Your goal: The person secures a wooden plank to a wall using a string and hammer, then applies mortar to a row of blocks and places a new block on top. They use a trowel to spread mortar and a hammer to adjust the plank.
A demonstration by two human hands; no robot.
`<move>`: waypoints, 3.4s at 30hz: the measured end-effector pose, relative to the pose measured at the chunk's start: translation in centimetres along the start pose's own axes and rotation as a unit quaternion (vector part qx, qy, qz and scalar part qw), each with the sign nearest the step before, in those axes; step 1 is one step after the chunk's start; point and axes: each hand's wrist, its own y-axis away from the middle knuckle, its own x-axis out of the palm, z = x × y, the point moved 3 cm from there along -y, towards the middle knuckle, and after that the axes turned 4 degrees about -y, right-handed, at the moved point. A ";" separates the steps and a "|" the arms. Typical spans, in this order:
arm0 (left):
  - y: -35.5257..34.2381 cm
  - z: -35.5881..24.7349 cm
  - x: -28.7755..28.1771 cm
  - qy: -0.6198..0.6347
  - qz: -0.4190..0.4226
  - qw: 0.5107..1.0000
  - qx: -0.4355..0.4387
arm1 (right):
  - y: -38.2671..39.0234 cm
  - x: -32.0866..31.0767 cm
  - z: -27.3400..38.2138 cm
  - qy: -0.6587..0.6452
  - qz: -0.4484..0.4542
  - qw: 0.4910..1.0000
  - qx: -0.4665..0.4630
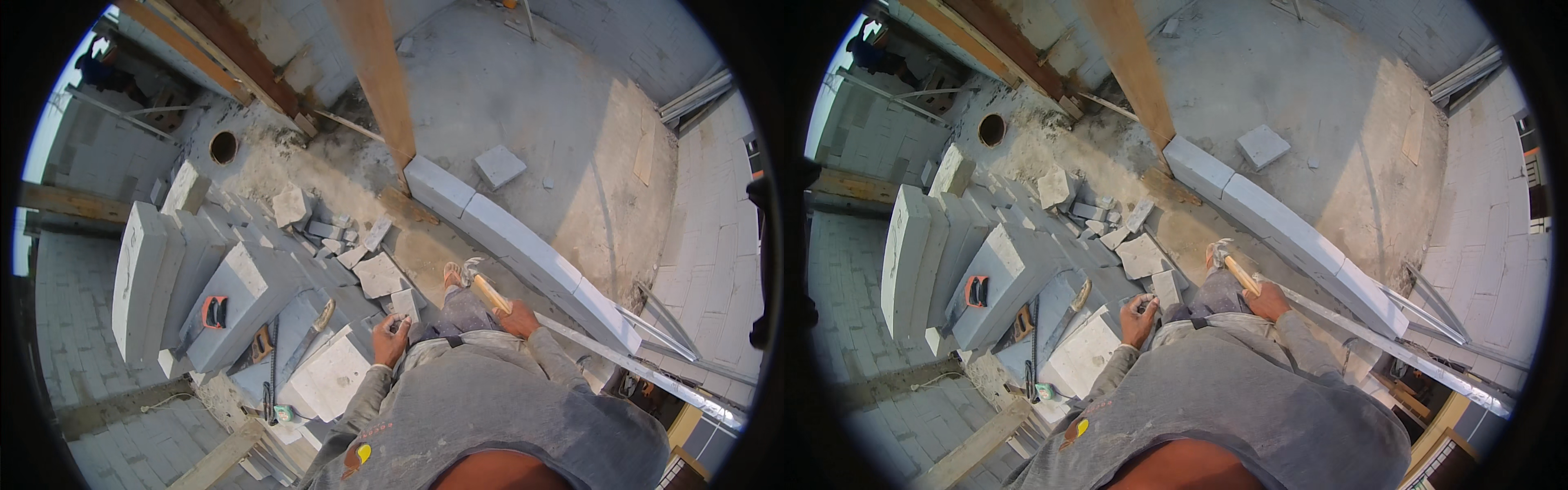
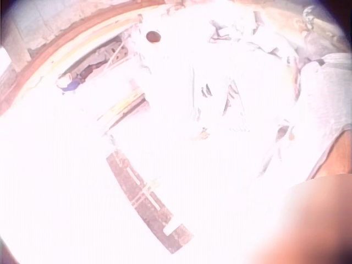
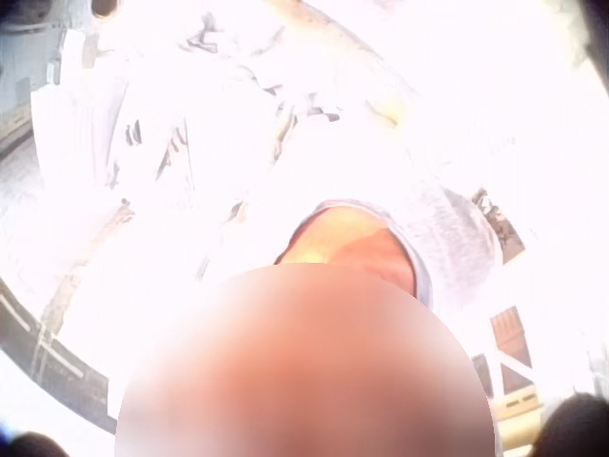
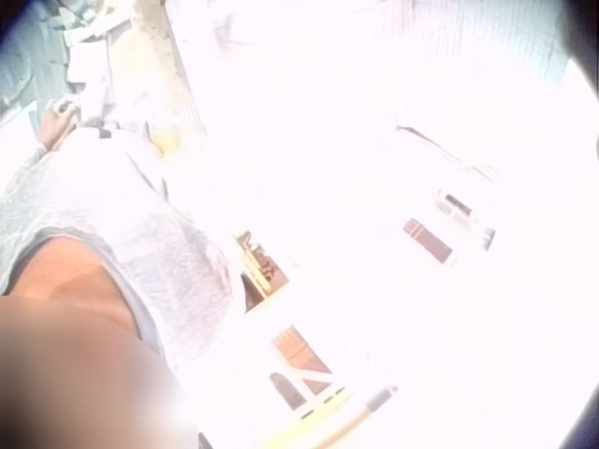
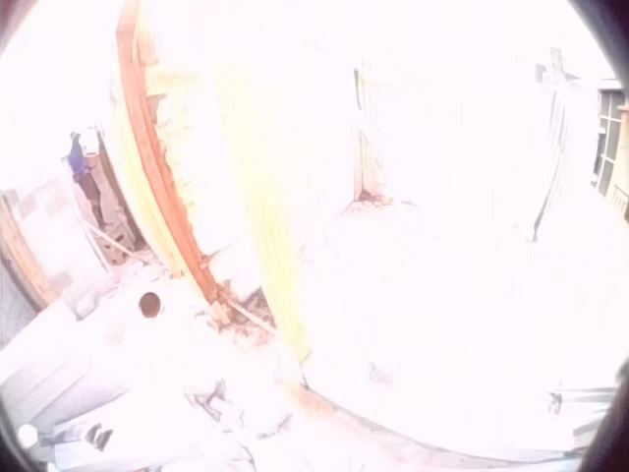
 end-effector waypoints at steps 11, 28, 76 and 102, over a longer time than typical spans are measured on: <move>-20.6 -17.9 -3.9 -0.148 0.053 0.960 0.232 | -9.7 -2.5 7.7 -0.085 0.034 0.995 -0.036; -55.4 -22.0 22.8 -0.613 0.523 0.427 0.411 | -21.1 13.5 26.7 -0.500 -0.280 0.752 0.325; -68.2 -4.4 31.8 -0.639 0.556 0.274 0.455 | -47.4 18.2 29.9 -0.561 -0.498 0.639 0.168; -69.7 -3.3 31.8 -0.609 0.567 0.321 0.453 | -48.4 19.8 31.7 -0.602 -0.501 0.599 0.165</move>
